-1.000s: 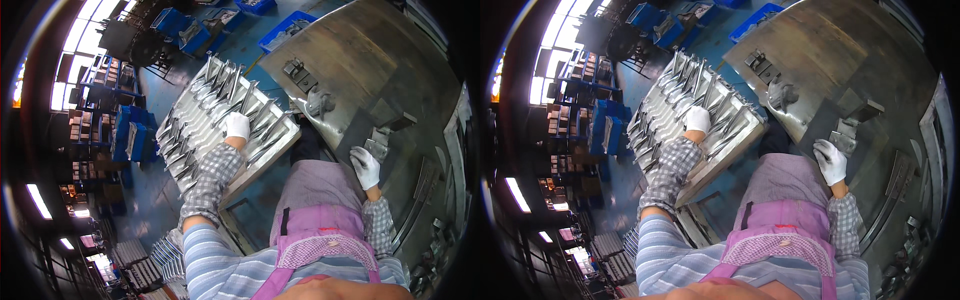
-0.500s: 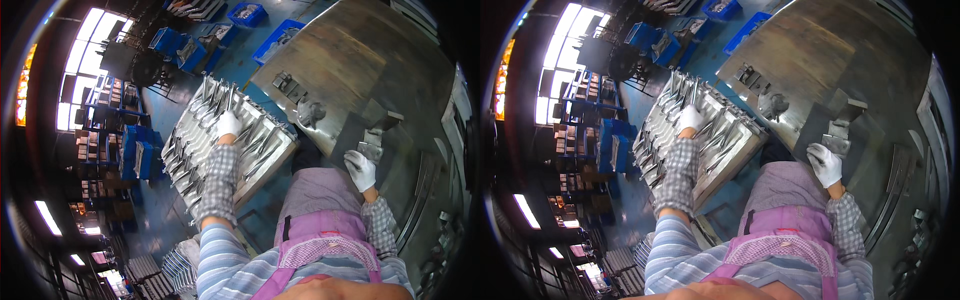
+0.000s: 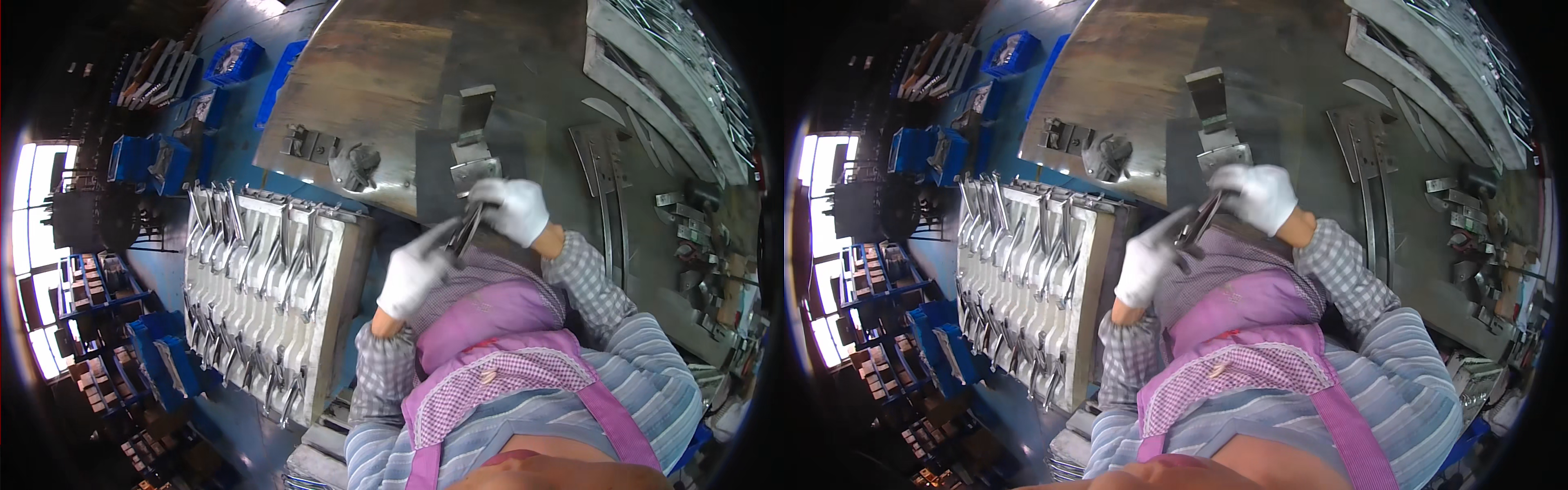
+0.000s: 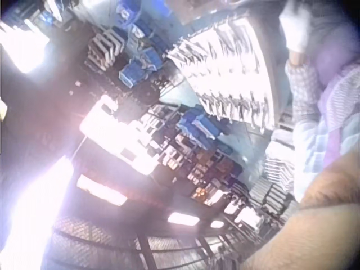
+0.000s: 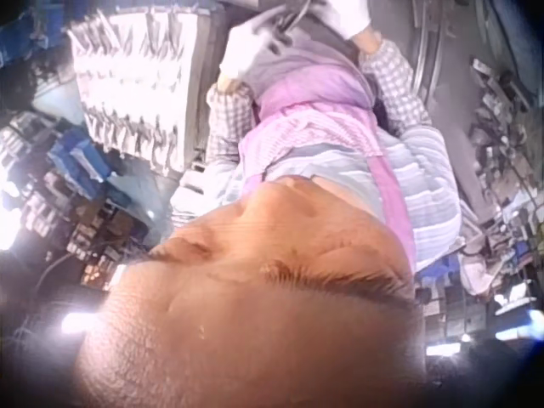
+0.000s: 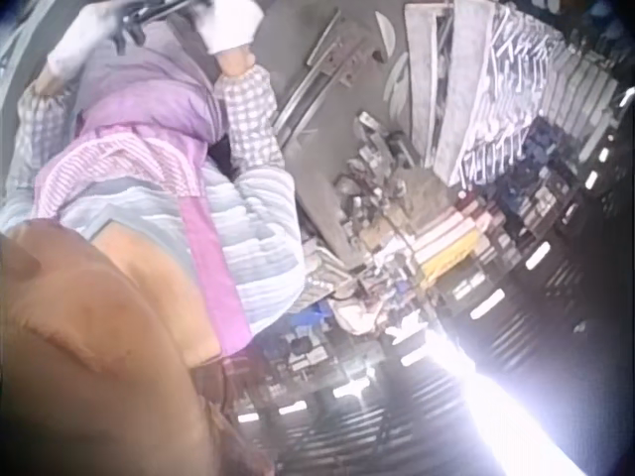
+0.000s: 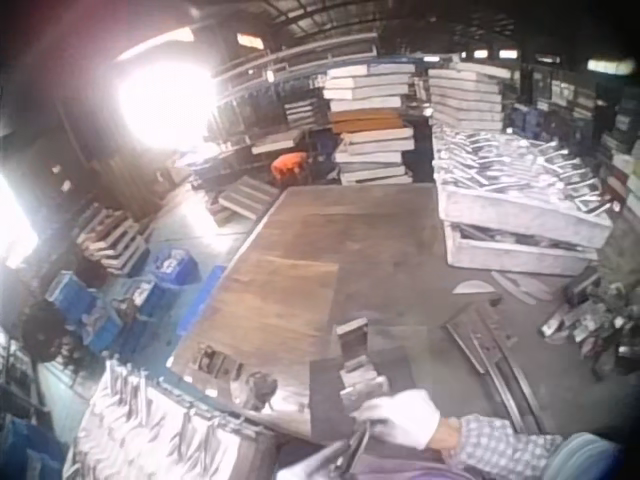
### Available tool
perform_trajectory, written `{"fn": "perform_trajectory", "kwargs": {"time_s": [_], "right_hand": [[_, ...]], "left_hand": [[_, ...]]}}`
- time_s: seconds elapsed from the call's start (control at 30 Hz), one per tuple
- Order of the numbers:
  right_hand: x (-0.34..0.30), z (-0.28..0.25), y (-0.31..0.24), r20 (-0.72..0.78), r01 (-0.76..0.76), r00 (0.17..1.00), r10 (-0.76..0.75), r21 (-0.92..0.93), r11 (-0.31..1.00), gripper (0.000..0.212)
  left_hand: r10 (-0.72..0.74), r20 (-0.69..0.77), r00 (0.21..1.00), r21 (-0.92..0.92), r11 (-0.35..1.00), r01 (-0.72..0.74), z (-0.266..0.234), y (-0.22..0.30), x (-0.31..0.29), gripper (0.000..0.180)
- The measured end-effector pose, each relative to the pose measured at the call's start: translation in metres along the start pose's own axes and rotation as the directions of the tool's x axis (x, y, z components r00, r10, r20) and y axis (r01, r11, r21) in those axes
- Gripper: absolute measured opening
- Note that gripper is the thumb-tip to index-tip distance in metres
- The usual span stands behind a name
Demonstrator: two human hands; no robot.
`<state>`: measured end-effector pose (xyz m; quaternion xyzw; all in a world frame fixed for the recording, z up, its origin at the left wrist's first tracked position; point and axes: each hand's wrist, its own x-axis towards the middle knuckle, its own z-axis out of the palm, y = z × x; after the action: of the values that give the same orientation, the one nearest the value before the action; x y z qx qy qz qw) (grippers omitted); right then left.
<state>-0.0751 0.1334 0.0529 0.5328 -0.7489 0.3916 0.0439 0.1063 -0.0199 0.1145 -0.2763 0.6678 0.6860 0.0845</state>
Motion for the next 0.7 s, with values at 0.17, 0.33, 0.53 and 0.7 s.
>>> {"fn": "perform_trajectory", "kwargs": {"time_s": [0.17, 0.33, 0.53, 0.7], "right_hand": [[0.025, 0.006, 0.029, 0.027, -0.41, 0.911, 0.411, 0.171, 0.896, 0.03], [0.035, -0.002, 0.034, 0.149, -0.557, 0.83, 0.538, 0.177, 0.811, 0.033], [0.031, 0.013, 0.04, 0.175, -0.541, 0.833, 0.524, 0.449, 0.711, 0.032], [0.039, 0.009, 0.04, 0.273, -0.619, 0.783, 0.559, 0.436, 0.653, 0.027]], "left_hand": [[0.187, -0.475, 0.86, 0.092, 0.982, -0.163, 0.034, -0.069, 0.062, 0.028], [0.416, -0.515, 0.75, 0.386, 0.893, -0.231, 0.047, -0.061, 0.094, 0.024], [0.477, -0.603, 0.639, 0.363, 0.878, -0.312, 0.046, -0.049, 0.13, 0.017], [0.547, -0.571, 0.612, 0.402, 0.836, -0.372, 0.056, -0.054, 0.136, 0.014]]}}
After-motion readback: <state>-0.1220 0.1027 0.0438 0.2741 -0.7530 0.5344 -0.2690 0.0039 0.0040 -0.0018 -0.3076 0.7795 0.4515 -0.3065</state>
